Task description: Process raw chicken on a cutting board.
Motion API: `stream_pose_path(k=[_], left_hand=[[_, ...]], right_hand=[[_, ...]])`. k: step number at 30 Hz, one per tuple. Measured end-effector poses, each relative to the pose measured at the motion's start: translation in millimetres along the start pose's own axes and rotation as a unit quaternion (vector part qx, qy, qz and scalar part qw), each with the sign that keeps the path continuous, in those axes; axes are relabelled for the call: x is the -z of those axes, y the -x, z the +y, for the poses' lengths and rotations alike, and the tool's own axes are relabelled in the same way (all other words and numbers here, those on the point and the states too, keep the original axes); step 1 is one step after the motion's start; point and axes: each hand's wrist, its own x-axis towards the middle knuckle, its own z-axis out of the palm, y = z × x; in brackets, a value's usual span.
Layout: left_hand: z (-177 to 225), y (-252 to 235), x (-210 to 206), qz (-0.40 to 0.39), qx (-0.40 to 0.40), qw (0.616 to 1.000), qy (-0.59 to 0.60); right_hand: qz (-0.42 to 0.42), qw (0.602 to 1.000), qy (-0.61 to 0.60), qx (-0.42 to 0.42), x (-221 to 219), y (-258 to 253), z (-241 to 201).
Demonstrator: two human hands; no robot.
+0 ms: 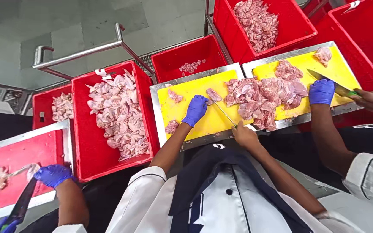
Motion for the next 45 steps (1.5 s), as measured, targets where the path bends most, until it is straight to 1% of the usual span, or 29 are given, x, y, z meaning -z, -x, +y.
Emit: stream_pose_path(k=[2,4,5,7,8,9,12,15,17,19,20,23,25,26,27,29,30,32,33,35,37,39,40,43,45], left_hand=[[5,11,1,-0.012,0.040,0.999,0.002],[13,25,2,-0.034,0.080,0.996,0.004],[15,28,1,-0.019,0.089,0.996,0.007],[12,32,-2,0.041,0.079,0.996,0.020],[9,30,0,0.055,0.065,0.996,0.036],[6,27,1,0.051,0.050,0.996,0.051],[-2,15,0,-0.006,0.022,0.996,0.087],[-6,14,-2,-0.027,0.001,0.995,0.098],[-6,16,-3,-0.032,-0.018,0.995,0.091],[-3,19,2,-0.046,-0.005,0.997,0.058],[2,19,8,-0.056,0.021,0.998,0.031],[21,24,27,-0.135,0.113,0.982,-0.067],[26,21,36,-0.169,0.130,0.972,-0.102],[24,16,39,-0.158,0.120,0.975,-0.099],[21,10,39,-0.131,0.098,0.983,-0.080],[16,-14,37,-0.072,0.026,0.997,-0.016],[13,-29,33,-0.059,-0.018,0.998,0.011],[3,-56,20,-0.056,-0.101,0.992,0.044],[-1,-63,13,-0.064,-0.117,0.990,0.056],[-4,-62,11,-0.081,-0.102,0.990,0.061],[-4,-41,15,-0.090,-0.051,0.993,0.061],[-5,-15,14,-0.070,0.004,0.995,0.074],[-7,-8,12,-0.052,0.018,0.994,0.090],[-7,0,9,-0.022,0.031,0.990,0.134],[-6,-5,9,-0.013,0.024,0.990,0.140]], right_hand=[[-0.018,0.999,0.020,-0.022,-5,21,22],[-0.017,0.999,0.029,-0.010,-5,29,21],[-0.014,1.000,0.025,-0.002,0,28,15],[-0.016,1.000,0.010,0.016,6,24,-1],[-0.021,0.999,0.002,0.029,7,22,-9],[-0.026,0.999,-0.002,0.042,7,21,-16],[-0.029,0.998,-0.028,0.055,3,5,-41],[-0.007,0.996,-0.070,0.058,-1,-30,-79],[-0.002,0.995,-0.072,0.062,2,-43,-92],[-0.008,0.996,-0.072,0.058,-3,-37,-81],[-0.016,0.995,-0.077,0.054,-7,-29,-66],[-0.066,0.988,-0.127,0.055,-31,-4,1],[-0.064,0.979,-0.188,0.057,-47,8,40],[-0.047,0.975,-0.210,0.048,-52,13,53],[-0.027,0.974,-0.220,0.034,-54,18,60],[0.022,0.976,-0.215,0.008,-52,28,60],[0.053,0.976,-0.212,0.002,-50,32,57],[0.116,0.969,-0.217,-0.001,-47,36,48],[0.130,0.967,-0.218,-0.004,-44,35,44],[0.118,0.972,-0.200,-0.015,-34,30,33],[0.087,0.980,-0.178,-0.019,-26,26,20],[0.065,0.984,-0.163,-0.007,-23,24,6],[0.054,0.987,-0.150,0.002,-20,22,0],[0.009,0.995,-0.098,0.016,-9,24,-18],[-0.020,0.998,-0.052,0.005,3,27,-25]])
